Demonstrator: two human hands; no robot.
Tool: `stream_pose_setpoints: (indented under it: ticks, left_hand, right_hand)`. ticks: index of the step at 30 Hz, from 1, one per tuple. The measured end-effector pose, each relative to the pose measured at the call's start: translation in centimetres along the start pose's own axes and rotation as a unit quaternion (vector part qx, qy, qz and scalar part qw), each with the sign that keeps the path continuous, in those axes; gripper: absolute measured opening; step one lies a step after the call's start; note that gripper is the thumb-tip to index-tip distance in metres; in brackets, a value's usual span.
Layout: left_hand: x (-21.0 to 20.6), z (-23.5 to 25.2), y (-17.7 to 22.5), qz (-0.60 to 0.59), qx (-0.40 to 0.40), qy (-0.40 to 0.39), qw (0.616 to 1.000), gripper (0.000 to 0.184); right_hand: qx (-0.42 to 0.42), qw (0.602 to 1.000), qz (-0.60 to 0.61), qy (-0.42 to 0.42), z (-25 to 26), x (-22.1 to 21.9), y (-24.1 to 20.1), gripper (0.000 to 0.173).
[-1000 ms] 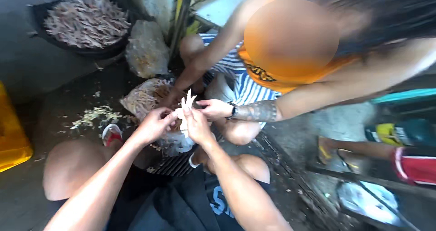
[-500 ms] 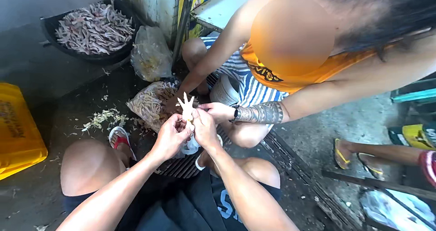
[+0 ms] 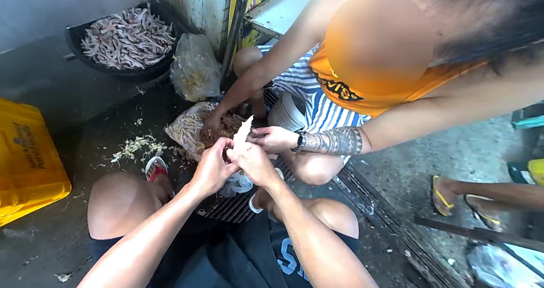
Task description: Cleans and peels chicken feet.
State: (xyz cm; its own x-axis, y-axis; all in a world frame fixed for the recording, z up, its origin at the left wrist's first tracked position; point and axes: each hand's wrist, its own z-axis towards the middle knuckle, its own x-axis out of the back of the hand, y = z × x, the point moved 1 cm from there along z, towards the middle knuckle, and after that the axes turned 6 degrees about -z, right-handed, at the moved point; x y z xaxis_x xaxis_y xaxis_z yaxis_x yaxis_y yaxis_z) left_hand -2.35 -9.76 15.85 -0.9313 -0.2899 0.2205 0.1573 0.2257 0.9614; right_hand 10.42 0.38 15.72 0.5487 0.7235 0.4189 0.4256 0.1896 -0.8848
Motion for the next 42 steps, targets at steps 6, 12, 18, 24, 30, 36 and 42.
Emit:
stream_pose_setpoints:
  ticks: [6,12,18,24,30,36,42]
  left_hand:
    - [3.0,0.3,0.5,-0.081,0.02,-0.17,0.982,0.056]
    - [2.0,1.0,-0.3,-0.315,0.081,-0.092,0.941,0.017]
    - [0.9,1.5,-1.3,-0.421,0.116,-0.11,0.893,0.011]
    - [1.3,1.9,-0.9,-0.364,0.086,-0.044,0.926,0.006]
    - [1.1,1.5,-0.7,-0.353,0.095,-0.047,0.93,0.016]
    - [1.5,1.6,-0.6,-0.36,0.087,-0.045,0.928,0.013]
    - [2.0,1.6,-0.9,-0.215,0.03,-0.01,0.976,0.016]
  right_hand:
    - [0.012,0.998,-0.065,-0.001,-0.2,1.4,-0.1,0.03]
    - [0.084,0.994,-0.039,0.06,-0.4,0.8,-0.1,0.027]
    - [0.06,0.996,0.062,0.037,-0.8,0.7,-0.6,0.023]
    - [0.003,0.999,0.023,-0.04,-1.0,0.9,-0.4,0.033]
    - [0.026,0.999,-0.021,-0.032,-0.9,0.6,-0.6,0.028]
    - [0.022,0.999,0.047,-0.004,-0.9,0.6,-0.7,0.022]
    - [-0.041,0.999,0.026,0.016,-0.7,0.7,-0.7,0.017]
